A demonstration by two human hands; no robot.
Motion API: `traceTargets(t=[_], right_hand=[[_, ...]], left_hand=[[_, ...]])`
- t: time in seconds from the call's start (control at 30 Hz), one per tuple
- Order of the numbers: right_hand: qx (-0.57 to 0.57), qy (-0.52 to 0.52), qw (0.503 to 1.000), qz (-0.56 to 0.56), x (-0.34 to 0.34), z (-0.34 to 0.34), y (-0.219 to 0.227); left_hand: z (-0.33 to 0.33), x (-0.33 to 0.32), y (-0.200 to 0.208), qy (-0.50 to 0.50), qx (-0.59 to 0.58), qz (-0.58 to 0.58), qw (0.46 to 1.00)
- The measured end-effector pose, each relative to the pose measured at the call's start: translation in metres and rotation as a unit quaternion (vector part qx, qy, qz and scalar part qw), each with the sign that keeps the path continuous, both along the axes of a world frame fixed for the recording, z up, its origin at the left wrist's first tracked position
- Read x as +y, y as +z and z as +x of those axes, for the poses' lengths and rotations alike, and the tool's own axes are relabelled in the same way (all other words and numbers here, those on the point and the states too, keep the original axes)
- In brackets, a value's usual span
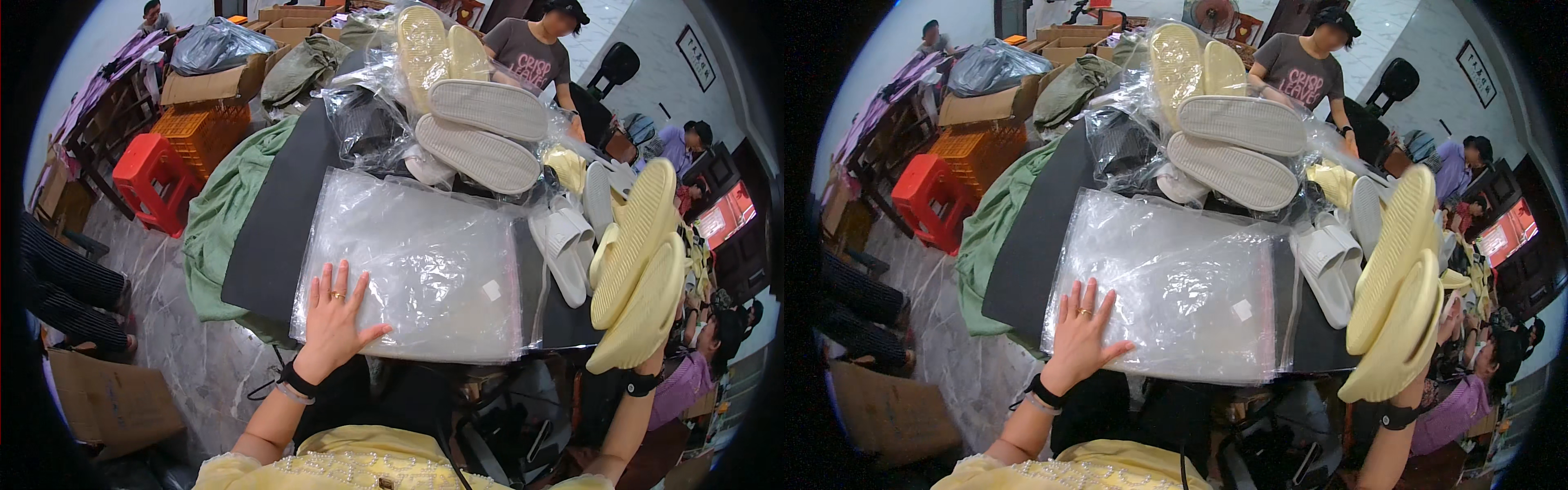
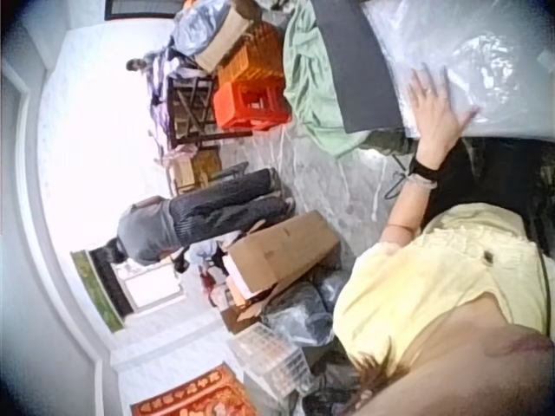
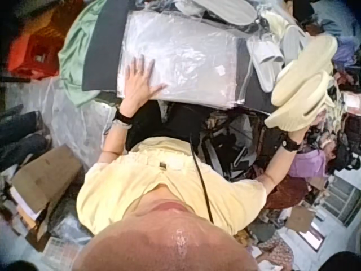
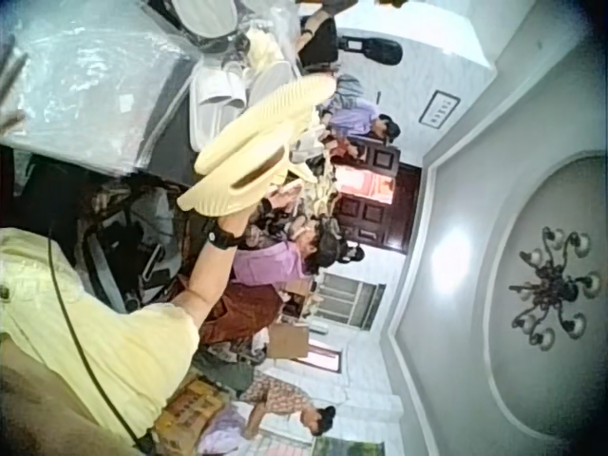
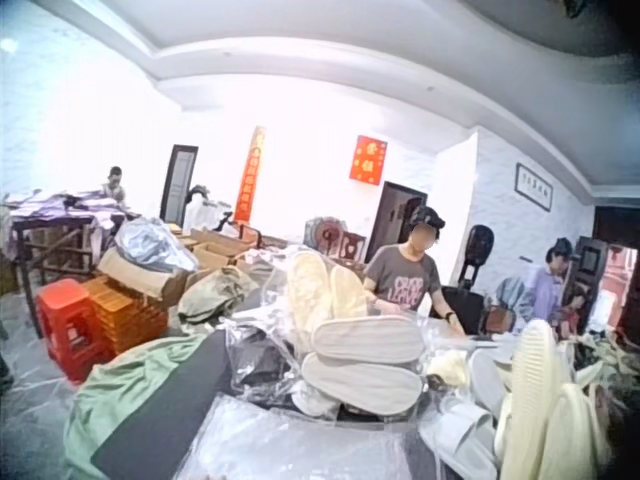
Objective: The recorder is inspecting pairs of slides/sandals and placing them into clear plastic bags for final packaging in a warehouse or production area.
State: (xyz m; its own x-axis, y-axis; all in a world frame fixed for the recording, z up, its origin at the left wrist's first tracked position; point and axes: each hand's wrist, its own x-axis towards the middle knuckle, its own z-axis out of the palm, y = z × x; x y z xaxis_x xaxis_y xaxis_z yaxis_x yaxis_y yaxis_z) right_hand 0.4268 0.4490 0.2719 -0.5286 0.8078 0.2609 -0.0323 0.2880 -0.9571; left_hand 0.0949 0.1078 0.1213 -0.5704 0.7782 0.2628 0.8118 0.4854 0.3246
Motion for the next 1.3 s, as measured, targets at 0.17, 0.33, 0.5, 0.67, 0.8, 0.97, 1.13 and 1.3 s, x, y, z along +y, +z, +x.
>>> traceTargets(t=[0.17,0.33,0.5,0.67,0.8,0.97,1.13,1.3], right_hand=[[0.052,0.028,0.998,0.007,-0.037,-0.036,-0.002],[-0.148,0.363,0.871,0.297,-0.155,-0.197,-0.004],[-0.176,0.329,0.876,0.305,-0.142,-0.220,-0.100],[-0.168,0.135,0.963,0.161,-0.078,-0.204,-0.137],[-0.227,0.128,0.946,0.192,-0.028,-0.183,-0.164],[-0.273,0.179,0.910,0.254,-0.016,-0.186,-0.175],[-0.255,0.175,0.915,0.261,-0.028,-0.189,-0.157],[-0.294,0.167,0.906,0.256,-0.023,-0.187,-0.161]], left_hand=[[0.001,0.005,0.001,-0.014,0.004,0.028,1.000],[-0.009,-0.001,-0.032,-0.029,-0.213,0.121,0.969],[-0.002,0.005,-0.019,-0.024,0.051,-0.007,0.998],[0.004,0.001,-0.005,0.001,0.002,0.025,1.000],[0.004,0.003,-0.008,-0.002,0.025,0.005,1.000],[-0.020,-0.015,0.014,-0.079,-0.073,-0.003,0.994],[-0.065,0.003,0.099,-0.100,0.022,0.087,0.991],[-0.119,0.084,0.109,-0.085,0.065,0.095,0.990]])
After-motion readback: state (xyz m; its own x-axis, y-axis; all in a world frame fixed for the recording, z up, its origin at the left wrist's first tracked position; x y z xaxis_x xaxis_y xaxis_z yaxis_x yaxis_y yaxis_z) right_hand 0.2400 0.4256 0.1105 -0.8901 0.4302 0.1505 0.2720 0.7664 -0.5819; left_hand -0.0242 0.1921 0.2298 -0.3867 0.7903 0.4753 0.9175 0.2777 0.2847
